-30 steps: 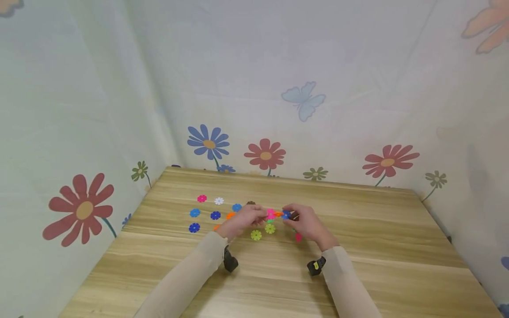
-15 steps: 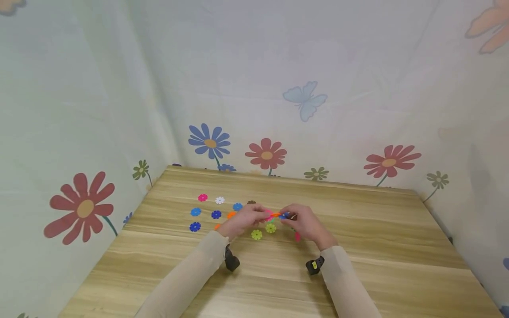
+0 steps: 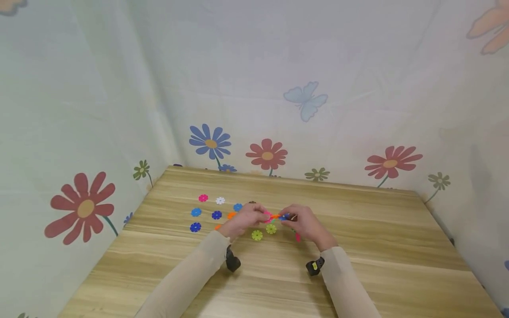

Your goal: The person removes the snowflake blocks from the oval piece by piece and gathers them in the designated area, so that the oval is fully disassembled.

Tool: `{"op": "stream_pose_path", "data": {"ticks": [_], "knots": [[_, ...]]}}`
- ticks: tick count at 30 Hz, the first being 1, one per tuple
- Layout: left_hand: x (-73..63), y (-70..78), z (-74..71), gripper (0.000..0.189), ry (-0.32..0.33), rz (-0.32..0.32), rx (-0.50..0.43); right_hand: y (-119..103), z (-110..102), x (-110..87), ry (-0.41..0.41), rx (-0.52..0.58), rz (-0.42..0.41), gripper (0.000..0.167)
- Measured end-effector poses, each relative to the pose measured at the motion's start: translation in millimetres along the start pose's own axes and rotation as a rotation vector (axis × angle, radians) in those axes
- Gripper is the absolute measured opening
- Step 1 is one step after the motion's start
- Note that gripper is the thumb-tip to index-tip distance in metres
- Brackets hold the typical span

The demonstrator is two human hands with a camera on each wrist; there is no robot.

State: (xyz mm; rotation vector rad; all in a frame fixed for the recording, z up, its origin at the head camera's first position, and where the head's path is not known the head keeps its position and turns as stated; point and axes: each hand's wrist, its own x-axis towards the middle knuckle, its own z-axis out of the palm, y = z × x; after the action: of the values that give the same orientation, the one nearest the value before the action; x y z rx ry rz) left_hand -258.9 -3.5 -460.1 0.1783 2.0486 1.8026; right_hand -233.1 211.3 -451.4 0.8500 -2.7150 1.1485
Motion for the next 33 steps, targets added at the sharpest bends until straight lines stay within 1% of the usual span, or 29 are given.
{"op": "stream_pose_path", "data": {"ticks": [3, 6, 11, 14, 18, 20, 22, 25, 29, 33], "knots": [[-0.5, 2.1, 1.4, 0.009, 0.033, -0.005, 0.063, 1, -1, -0.3, 0.007, 0.006, 0.010, 0.019], [-0.6, 4.3, 0.6, 0.009, 0.064, -0.006, 0.093, 3, -3, -0.6, 0.024, 0.002, 0.027, 0.020], [-0.3, 9.3, -8.5, 0.012, 0.084, 0.011, 0.040, 4, -8, -0.4, 0.029, -0.004, 0.078, 0.020], [0.4, 12.2, -16.6, 0.016, 0.087, 0.016, 0.020, 5, -10, -0.9, 0.024, -0.005, 0.083, 0.021], [-0.1, 16.6, -26.2, 0.022, 0.102, 0.018, 0.030, 6, -11, -2.4, 0.024, 0.001, 0.080, 0.021], [-0.3, 18.7, -30.0, 0.021, 0.114, 0.021, 0.028, 7, -11, -3.3, 0.026, -0.003, 0.074, 0.021], [0.1, 20.0, -33.5, 0.021, 0.122, 0.022, 0.009, 8, -11, -3.7, 0.026, -0.011, 0.079, 0.021], [2.3, 20.6, -38.7, 0.023, 0.136, 0.038, 0.035, 7, -12, -4.7, 0.023, -0.024, 0.072, 0.020], [8.4, 19.3, -45.0, 0.026, 0.131, 0.054, 0.098, 5, -13, -5.7, 0.020, -0.024, 0.066, 0.020], [16.4, 16.1, -46.1, 0.028, 0.092, 0.041, 0.137, 5, -12, -6.2, 0.014, -0.017, 0.082, 0.020]]}}
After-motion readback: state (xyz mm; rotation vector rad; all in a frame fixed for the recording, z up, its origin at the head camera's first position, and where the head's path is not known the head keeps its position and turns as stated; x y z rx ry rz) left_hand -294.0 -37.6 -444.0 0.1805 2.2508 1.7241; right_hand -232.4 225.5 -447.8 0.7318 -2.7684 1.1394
